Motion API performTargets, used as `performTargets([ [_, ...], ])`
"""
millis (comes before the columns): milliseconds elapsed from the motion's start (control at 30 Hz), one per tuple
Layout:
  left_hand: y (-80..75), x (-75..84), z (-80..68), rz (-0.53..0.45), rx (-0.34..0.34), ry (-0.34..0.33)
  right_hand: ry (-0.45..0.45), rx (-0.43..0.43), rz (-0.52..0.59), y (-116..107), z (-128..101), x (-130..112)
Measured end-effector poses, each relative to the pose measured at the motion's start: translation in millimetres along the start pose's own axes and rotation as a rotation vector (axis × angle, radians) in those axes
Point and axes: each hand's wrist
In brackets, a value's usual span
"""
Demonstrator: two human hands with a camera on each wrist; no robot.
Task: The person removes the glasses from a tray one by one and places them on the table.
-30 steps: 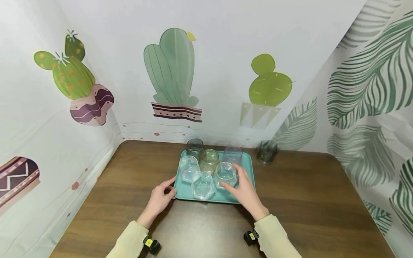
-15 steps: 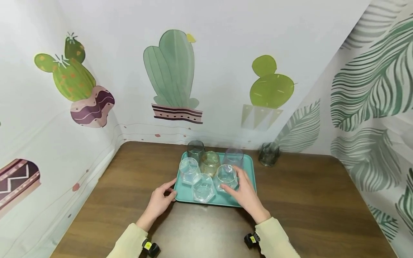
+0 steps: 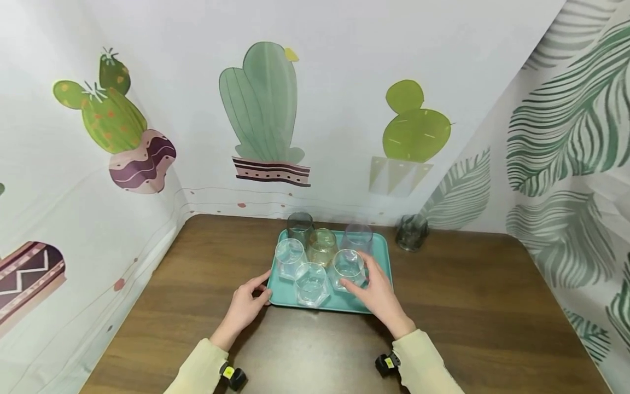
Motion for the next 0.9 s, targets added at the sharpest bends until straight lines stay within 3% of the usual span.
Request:
performTargets([
  [300,2.0,-1.2,1.1,-0.005,0.002,-0.01,0.027,0.031,-0.026,-10,-8,3],
  [567,-0.7,-0.8,2.6,-0.011,0.018,0.035,0.012,0.061,-0.064,-23,-19,11],
  [900,-0.6,0.2,1.8,-0.007,0.012,0.042,-0.004,0.117,-0.131,-50,-27,18],
])
Point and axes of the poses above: each hand's wrist, its own z-axis towards the middle knuckle, its own y-axis out of the palm, x = y × z, and after that the axes turned 4 degrees about -y, right-handed
